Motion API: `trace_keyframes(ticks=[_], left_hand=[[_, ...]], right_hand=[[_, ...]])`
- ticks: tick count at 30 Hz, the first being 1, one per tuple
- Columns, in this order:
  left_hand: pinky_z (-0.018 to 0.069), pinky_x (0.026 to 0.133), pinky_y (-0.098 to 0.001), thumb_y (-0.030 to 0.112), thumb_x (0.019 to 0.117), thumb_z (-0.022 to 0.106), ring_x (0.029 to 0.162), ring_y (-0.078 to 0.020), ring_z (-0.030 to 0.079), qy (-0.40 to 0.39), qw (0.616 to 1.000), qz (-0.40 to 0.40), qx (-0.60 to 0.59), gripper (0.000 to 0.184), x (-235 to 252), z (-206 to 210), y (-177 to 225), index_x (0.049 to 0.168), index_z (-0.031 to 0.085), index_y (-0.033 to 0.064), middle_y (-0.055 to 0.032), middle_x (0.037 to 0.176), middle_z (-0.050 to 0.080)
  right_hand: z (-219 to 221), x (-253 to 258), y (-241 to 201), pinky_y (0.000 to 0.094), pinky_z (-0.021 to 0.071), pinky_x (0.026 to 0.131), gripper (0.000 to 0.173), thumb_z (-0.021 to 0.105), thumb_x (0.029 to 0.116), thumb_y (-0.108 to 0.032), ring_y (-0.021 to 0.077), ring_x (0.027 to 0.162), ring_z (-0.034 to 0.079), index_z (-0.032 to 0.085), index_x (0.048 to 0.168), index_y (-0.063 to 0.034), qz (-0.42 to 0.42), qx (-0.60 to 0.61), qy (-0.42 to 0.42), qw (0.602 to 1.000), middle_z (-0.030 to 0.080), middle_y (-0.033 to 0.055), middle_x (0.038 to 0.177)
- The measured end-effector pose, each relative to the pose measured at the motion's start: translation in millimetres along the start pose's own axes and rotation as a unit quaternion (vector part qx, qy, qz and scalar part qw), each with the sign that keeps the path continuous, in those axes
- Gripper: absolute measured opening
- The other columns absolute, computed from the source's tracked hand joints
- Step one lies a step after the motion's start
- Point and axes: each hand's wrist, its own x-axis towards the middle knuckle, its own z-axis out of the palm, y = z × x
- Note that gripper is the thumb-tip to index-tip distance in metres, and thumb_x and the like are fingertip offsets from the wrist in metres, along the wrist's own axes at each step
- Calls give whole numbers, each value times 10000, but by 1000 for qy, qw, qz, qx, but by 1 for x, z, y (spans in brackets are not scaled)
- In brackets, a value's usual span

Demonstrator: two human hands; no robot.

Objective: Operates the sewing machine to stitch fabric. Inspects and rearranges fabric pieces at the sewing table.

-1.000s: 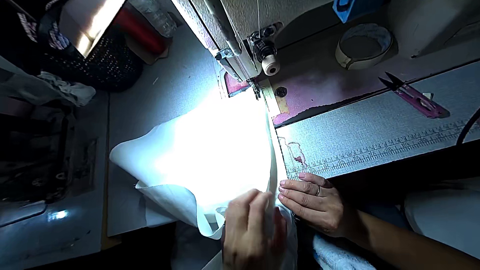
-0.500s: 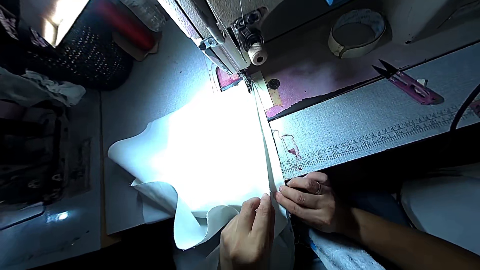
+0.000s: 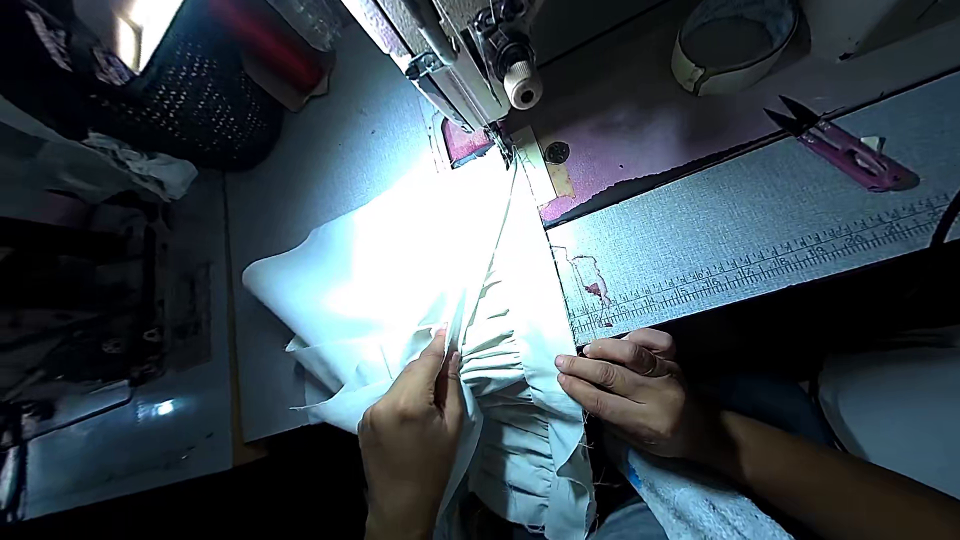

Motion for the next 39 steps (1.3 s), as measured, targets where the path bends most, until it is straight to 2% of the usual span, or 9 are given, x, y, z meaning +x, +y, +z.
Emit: trace_keyframes(ticks=[2, 5, 9, 16, 27, 30, 34, 37, 39], left_hand=[[493, 526, -466, 256, 1008, 543, 673, -337, 699, 14, 997, -11, 71, 338, 3, -2, 10, 1136, 780, 52, -165, 822, 735], [517, 840, -567, 161, 989, 514, 1110, -488, 623, 6, 996, 10, 92, 379, 10, -8, 35, 1297, 663, 0, -278, 1219, 648], [486, 1057, -451, 9, 963, 472, 1343, -324, 577, -11, 993, 114, -5, 459, 25, 7, 59, 1381, 648, 75, -142, 1440, 615], [283, 1245, -473, 210, 1081, 355, 1507, -232, 386, -43, 988, 96, -117, 475, 31, 39, 14, 1517, 526, 132, -64, 1583, 481], [299, 1197, -504, 230, 1055, 311, 1528, -262, 332, -82, 988, 95, -85, 537, 36, 33, 15, 1567, 452, 158, -51, 1632, 407], [380, 1012, -576, 238, 997, 318, 1445, -350, 402, -117, 989, 86, -35, 614, 43, 25, 20, 1608, 383, 235, -50, 1659, 358], [420, 781, -533, 266, 871, 430, 1110, -368, 542, -168, 983, 76, 13, 715, 65, 10, 31, 1585, 430, 232, -107, 1569, 465], [451, 824, -556, 168, 916, 532, 1061, -381, 595, -142, 987, 64, 28, 491, 79, 3, 51, 1391, 656, 165, -140, 1280, 652], [482, 816, -544, 63, 927, 606, 1048, -386, 612, -47, 997, 60, 24, 196, 84, 20, 63, 1045, 763, 63, -160, 1070, 684]], right_hand=[[-1, 0, -1, 324, 320, 1038, 194, 575, 1013, -93, 151, 1140, 582, 754, 1054, -156, 1, -3, 0, 1000, 746, -9, 1150], [0, 1, -1, 315, 329, 1062, 190, 576, 1008, -81, 160, 1146, 584, 753, 1043, -141, 1, 16, 2, 1000, 743, 4, 1135], [2, 0, 1, 333, 355, 1091, 180, 559, 1012, -75, 173, 1193, 612, 732, 1015, -124, -8, 24, 3, 1000, 752, 31, 1127], [0, 2, -1, 357, 336, 1167, 188, 563, 1019, -66, 150, 1228, 637, 743, 1049, -110, -8, 24, -5, 1000, 764, 44, 1136], [4, 1, -2, 372, 288, 1136, 202, 545, 1027, -99, 98, 1224, 620, 737, 1064, -150, -11, -8, 8, 1000, 762, 6, 1136], [4, 1, -3, 379, 283, 1133, 207, 541, 1021, -87, 99, 1224, 616, 736, 1053, -148, -11, -7, 9, 1000, 761, 4, 1138], [4, -1, -4, 380, 281, 1133, 215, 542, 1020, -83, 93, 1223, 616, 744, 1049, -150, -9, -11, 10, 1000, 764, -1, 1133], [5, -1, -5, 382, 277, 1131, 211, 538, 1014, -76, 93, 1222, 616, 736, 1031, -149, -10, -23, 10, 1000, 764, -1, 1130], [5, -1, -5, 380, 275, 1137, 210, 524, 1018, -83, 95, 1220, 611, 720, 1006, -159, -15, -33, 9, 999, 760, -11, 1111]])
